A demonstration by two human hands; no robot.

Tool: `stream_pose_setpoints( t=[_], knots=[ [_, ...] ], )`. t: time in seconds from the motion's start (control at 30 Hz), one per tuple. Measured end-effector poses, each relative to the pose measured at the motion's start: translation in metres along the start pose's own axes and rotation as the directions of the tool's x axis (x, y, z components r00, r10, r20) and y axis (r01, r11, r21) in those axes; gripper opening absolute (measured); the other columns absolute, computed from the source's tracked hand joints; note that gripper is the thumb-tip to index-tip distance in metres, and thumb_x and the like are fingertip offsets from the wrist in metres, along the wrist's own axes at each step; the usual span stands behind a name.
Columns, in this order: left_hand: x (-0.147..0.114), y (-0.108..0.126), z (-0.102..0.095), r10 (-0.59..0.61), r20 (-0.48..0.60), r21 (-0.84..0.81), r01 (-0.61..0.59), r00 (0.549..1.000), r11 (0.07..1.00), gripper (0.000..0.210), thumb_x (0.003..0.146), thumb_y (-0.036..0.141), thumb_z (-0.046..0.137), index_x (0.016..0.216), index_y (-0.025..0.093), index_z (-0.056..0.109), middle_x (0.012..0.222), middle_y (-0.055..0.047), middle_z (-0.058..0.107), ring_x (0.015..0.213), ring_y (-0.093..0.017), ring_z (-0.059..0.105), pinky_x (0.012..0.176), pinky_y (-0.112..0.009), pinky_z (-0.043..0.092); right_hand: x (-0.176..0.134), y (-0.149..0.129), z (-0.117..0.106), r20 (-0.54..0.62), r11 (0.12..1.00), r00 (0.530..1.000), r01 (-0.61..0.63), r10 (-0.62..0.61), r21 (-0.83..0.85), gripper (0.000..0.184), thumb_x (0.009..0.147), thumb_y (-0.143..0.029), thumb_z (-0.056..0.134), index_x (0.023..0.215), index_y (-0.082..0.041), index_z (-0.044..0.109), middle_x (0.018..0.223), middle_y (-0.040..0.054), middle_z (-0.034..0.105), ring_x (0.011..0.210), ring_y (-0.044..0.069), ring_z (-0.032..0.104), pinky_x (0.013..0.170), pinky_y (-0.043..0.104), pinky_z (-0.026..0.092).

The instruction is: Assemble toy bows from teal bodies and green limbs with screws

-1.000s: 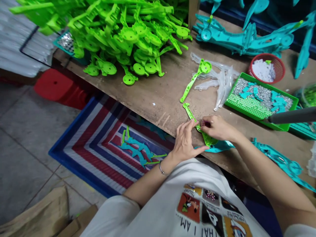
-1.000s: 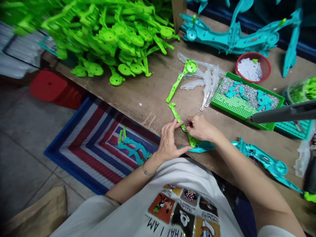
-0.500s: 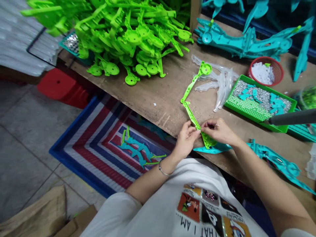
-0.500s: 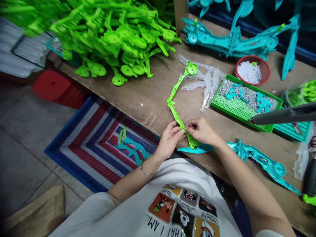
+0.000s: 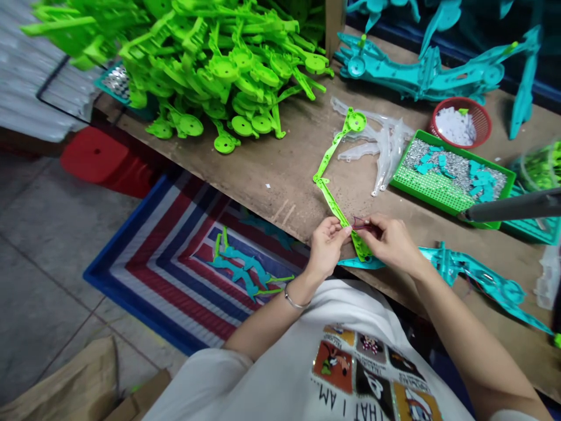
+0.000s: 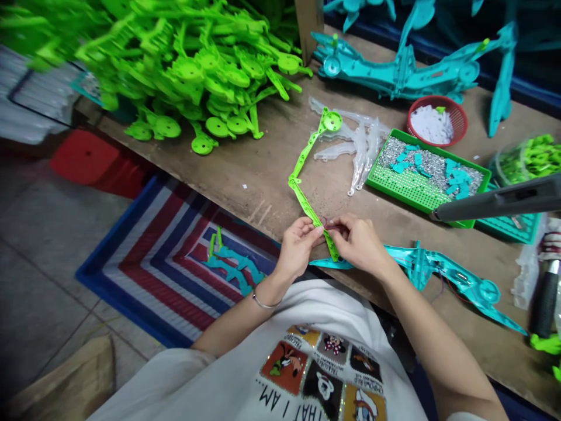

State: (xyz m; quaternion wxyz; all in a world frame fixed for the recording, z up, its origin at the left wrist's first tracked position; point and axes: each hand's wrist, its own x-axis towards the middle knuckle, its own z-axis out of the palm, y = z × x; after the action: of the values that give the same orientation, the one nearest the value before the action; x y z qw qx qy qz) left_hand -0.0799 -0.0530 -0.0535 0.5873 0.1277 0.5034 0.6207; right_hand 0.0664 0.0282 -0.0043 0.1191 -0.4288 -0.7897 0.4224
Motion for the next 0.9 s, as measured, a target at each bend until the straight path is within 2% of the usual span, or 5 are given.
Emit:
stream_pose_setpoints(
  t=[0.2, 0.4, 0.67, 0.8, 0.9],
  knots=[
    [-0.001, 0.001, -0.006, -0.003, 0.119, -0.028, 0.007, 0.993, 1.000, 0.042, 0.079, 0.033, 0.081, 0.113, 0.019, 0.060, 0.112, -0.005, 0.071, 0.106, -0.016, 0.068, 0.096, -0.030, 0.054, -0.009, 0.000, 0.012, -0.151, 0.991, 0.979, 0.128, -0.134, -0.049, 0.023, 0.095, -0.023, 0.056, 0.106, -0.022, 0.076, 0.087, 0.0062, 0.069, 0.083, 0.020, 0.065, 0.080, 0.034, 0.051],
    [0.000, -0.005, -0.006, 0.003, 0.081, -0.028, 0.000, 0.997, 1.000, 0.039, 0.077, 0.031, 0.082, 0.109, 0.020, 0.061, 0.102, -0.002, 0.069, 0.097, -0.013, 0.068, 0.096, -0.030, 0.055, -0.015, 0.004, 0.025, -0.190, 0.967, 0.950, 0.227, -0.246, -0.114, 0.029, 0.098, -0.021, 0.053, 0.119, -0.024, 0.073, 0.107, 0.0101, 0.067, 0.094, 0.021, 0.066, 0.086, 0.037, 0.055],
    [-0.002, -0.006, -0.006, 0.014, 0.024, -0.008, -0.014, 1.000, 1.000, 0.038, 0.075, 0.030, 0.082, 0.106, 0.018, 0.064, 0.099, -0.003, 0.070, 0.094, -0.013, 0.068, 0.093, -0.028, 0.054, -0.024, 0.003, 0.032, -0.057, 0.784, 0.924, 0.288, -0.379, -0.549, 0.040, 0.095, -0.018, 0.052, 0.133, -0.024, 0.064, 0.120, 0.0124, 0.067, 0.095, 0.027, 0.057, 0.079, 0.043, 0.049],
    [-0.003, -0.005, -0.005, 0.013, 0.031, -0.013, -0.012, 0.999, 1.000, 0.040, 0.075, 0.028, 0.082, 0.108, 0.018, 0.062, 0.096, -0.002, 0.070, 0.091, -0.014, 0.068, 0.091, -0.030, 0.055, -0.010, -0.008, 0.016, -0.060, 0.814, 0.919, 0.313, -0.389, -0.489, 0.034, 0.097, -0.021, 0.053, 0.128, -0.024, 0.066, 0.117, 0.0115, 0.069, 0.098, 0.029, 0.056, 0.082, 0.044, 0.044],
    [-0.001, -0.007, -0.007, 0.056, 0.012, 0.037, -0.056, 0.998, 0.998, 0.041, 0.078, 0.024, 0.078, 0.114, 0.019, 0.058, 0.096, -0.002, 0.070, 0.092, -0.015, 0.069, 0.091, -0.030, 0.055, 0.008, -0.016, 0.014, 0.031, 0.821, 0.890, 0.432, -0.455, -0.373, 0.039, 0.098, -0.017, 0.048, 0.136, -0.020, 0.057, 0.114, 0.0122, 0.070, 0.098, 0.027, 0.058, 0.086, 0.042, 0.045]
  ],
)
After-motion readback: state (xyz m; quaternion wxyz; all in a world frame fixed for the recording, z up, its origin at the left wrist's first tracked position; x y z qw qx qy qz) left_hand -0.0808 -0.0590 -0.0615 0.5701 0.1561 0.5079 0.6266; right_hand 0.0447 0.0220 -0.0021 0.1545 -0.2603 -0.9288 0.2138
